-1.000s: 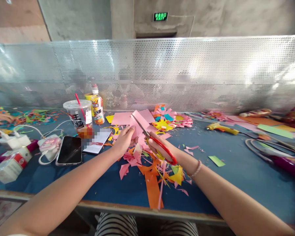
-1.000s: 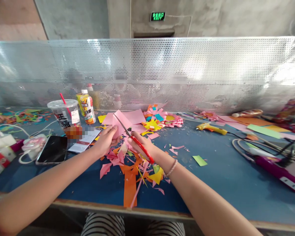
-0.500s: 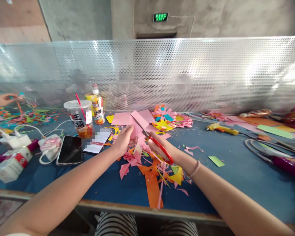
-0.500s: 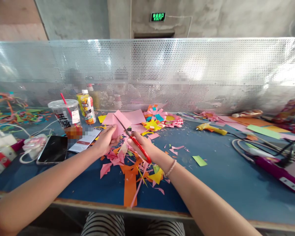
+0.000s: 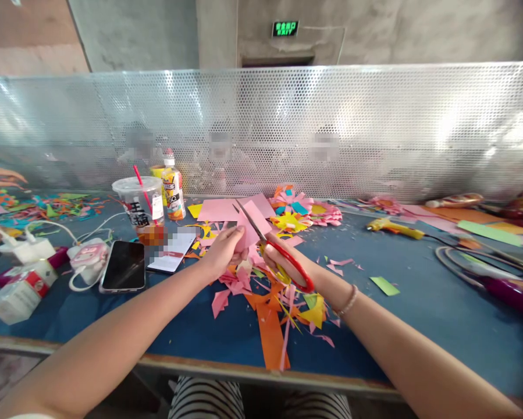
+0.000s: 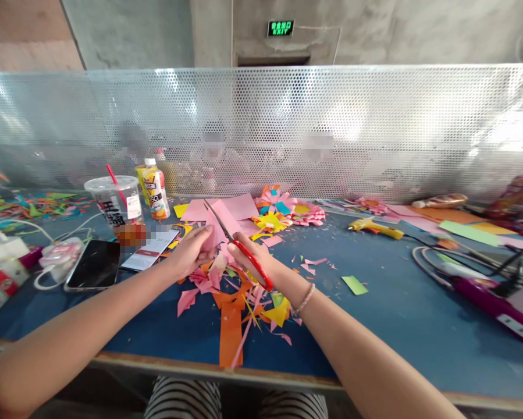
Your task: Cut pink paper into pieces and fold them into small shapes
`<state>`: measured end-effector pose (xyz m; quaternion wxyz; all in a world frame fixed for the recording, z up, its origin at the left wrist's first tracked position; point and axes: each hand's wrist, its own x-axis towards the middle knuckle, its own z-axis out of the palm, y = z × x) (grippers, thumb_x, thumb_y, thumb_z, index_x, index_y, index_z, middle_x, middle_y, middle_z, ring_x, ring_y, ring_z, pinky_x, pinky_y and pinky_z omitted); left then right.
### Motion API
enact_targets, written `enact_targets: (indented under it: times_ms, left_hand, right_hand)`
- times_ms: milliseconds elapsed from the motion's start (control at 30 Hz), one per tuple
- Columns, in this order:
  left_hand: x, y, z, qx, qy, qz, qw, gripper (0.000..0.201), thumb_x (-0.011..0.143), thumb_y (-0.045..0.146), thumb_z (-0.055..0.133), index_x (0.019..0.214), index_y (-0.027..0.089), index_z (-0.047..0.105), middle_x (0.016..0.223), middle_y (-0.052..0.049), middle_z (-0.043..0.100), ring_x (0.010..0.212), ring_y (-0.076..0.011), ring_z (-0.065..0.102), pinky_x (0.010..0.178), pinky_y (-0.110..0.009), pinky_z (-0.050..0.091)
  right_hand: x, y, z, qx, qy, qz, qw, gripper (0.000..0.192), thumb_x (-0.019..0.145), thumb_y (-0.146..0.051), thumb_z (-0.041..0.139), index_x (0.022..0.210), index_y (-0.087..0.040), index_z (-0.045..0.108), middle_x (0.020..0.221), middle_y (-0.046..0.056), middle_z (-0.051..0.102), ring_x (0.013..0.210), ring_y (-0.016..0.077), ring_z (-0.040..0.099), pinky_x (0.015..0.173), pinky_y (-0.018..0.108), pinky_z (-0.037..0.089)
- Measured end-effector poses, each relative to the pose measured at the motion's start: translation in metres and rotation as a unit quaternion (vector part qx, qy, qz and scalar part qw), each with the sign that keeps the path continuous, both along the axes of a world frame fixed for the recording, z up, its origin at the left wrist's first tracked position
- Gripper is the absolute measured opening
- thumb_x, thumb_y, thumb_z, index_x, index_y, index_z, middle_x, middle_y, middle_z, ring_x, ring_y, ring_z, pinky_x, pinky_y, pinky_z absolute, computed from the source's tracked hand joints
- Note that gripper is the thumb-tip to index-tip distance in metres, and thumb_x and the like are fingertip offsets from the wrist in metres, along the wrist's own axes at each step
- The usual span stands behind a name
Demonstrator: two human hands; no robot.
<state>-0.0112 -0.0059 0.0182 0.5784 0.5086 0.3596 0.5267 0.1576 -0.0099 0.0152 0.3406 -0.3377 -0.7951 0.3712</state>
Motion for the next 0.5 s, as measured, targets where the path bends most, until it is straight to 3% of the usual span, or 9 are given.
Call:
enact_targets:
  times_ms: [200,500]
  left_hand:
    - [-0.001,0.0,0.0,0.008,0.004,-0.018,1.0,0.027,0.075,0.042,0.05,0.066,0.018,0.041,0.041,0.005,0.046,0.032,-0.0038,0.037,0.034,-0.013,0.021]
    - [-0.002,0.003,-0.001,0.001,0.003,-0.032,0.999,0.028,0.074,0.043,0.049,0.065,0.018,0.039,0.042,0.004,0.047,0.03,-0.0023,0.029,0.033,-0.014,0.017]
  right_hand:
    - [-0.001,-0.003,0.01,0.063,-0.066,-0.041,0.995,0.024,0.085,-0.043,0.035,0.078,-0.02,0.039,0.067,-0.001,0.042,0.056,0.0097,0.038,0.052,0.023,0.034]
    - [0.001,-0.002,0.011,0.088,-0.068,-0.028,0.993,0.024,0.085,-0.042,0.035,0.079,-0.02,0.039,0.069,-0.001,0.041,0.06,0.011,0.038,0.056,0.025,0.036]
